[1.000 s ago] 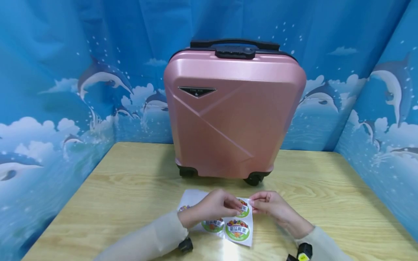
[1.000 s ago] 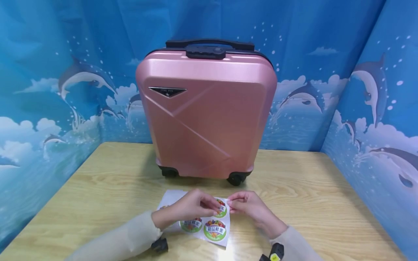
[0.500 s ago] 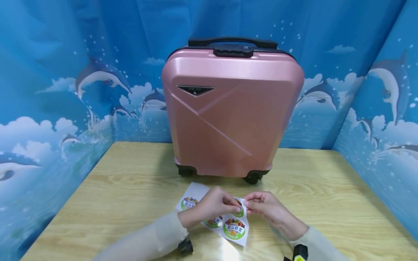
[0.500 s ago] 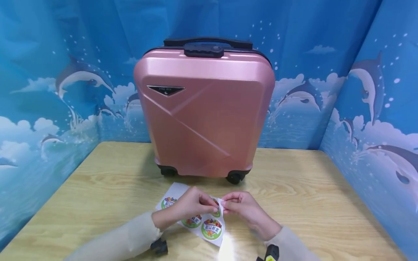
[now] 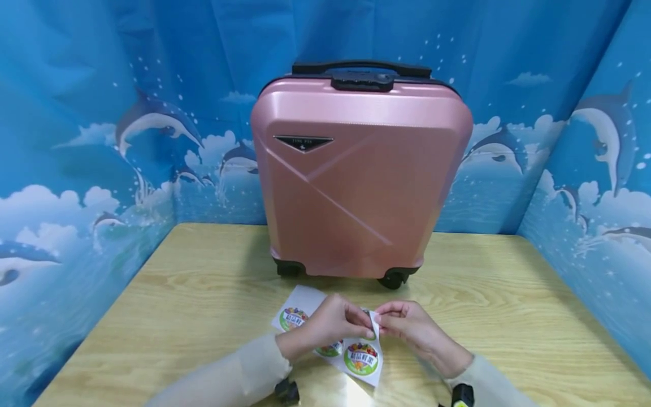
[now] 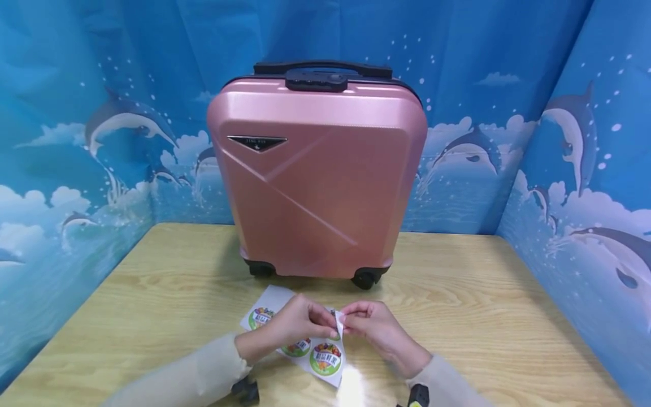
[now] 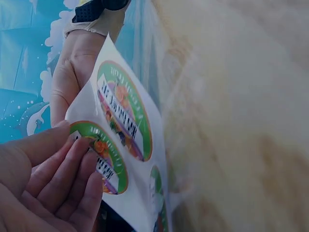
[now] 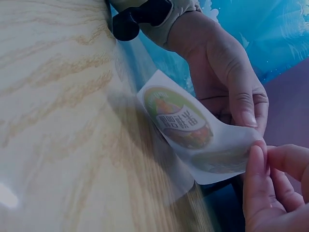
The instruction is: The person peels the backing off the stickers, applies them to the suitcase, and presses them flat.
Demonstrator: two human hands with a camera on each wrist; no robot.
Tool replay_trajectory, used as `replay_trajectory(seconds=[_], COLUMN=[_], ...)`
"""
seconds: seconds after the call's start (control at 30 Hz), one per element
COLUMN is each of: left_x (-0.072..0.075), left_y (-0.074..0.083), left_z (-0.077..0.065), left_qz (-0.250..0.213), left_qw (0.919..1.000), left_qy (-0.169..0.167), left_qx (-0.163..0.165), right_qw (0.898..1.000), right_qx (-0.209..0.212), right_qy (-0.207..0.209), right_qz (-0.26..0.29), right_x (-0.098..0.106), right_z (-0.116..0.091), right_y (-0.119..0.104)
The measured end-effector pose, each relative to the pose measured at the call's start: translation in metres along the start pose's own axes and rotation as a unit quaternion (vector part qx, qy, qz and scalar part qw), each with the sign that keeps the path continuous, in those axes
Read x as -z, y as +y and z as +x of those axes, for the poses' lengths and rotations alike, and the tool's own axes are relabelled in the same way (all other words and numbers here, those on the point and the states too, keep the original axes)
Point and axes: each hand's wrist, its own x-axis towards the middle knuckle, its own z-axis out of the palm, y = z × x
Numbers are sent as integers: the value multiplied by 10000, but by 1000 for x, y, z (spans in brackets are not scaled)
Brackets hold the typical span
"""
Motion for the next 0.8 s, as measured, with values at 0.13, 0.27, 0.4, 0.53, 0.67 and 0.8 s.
replay_trajectory(seconds=[0.13,0.27,0.4,0.53,0.67,0.8], left_x=[-2,-4,-5,-4,-4,-4], left_y=[-1,-3,-4,-4,-3,-2], left_z=[0,-1,-1,0,0,0], left_qz=[-69,-106,-130,-142,-149,-26], left_qw=[9999,9997,9997,9996,9996,9997], left_qy=[140,205,205,214,227,240], left_qx=[-8,1,0,-89,-92,-96], right_qw=[9999,9998,9998,9996,9991,9980], right_qx=[-13,-4,10,97,180,250], right_qy=[103,90,10,-70,-181,-293], right_qz=[138,163,200,260,337,500], right_x=[-1,-2,-3,-2,0,2], right_z=[1,0,-1,-1,0,0], right_y=[0,1,2,2,3,4])
